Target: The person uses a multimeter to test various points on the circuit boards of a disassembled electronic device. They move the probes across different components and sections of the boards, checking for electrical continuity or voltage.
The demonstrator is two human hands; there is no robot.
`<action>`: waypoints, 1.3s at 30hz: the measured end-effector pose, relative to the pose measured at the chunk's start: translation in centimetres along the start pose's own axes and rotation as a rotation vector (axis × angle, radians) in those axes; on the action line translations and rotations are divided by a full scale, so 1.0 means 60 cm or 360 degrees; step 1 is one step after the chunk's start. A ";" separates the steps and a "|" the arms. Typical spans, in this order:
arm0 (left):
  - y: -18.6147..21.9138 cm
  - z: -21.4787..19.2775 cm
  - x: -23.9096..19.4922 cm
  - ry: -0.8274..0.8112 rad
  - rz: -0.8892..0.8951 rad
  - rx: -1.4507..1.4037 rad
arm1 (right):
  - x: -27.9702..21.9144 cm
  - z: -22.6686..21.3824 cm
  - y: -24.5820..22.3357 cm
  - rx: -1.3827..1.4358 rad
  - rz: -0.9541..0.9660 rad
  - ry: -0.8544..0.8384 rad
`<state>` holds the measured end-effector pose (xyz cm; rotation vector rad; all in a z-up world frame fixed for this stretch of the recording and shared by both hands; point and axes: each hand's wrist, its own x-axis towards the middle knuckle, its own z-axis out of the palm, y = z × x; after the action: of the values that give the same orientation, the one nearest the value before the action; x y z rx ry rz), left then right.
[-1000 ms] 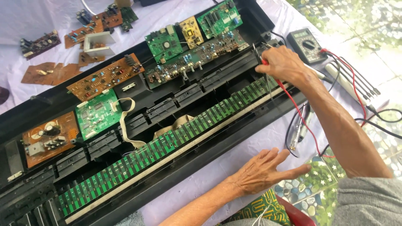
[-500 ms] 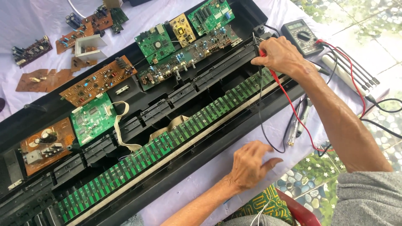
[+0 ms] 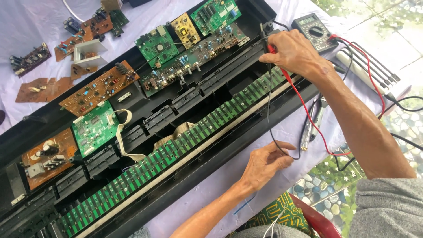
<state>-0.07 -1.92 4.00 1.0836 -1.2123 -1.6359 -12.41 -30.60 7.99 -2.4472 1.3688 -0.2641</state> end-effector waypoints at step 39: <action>-0.115 -0.018 0.045 -0.0297 0.0043 -0.1396 | -0.454 0.166 -0.066 -0.0230 -0.0013 0.0581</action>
<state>-0.64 -3.28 -3.34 0.3610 -0.4815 -1.9753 -20.39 -3.60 0.08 -2.6160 1.5699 -0.6632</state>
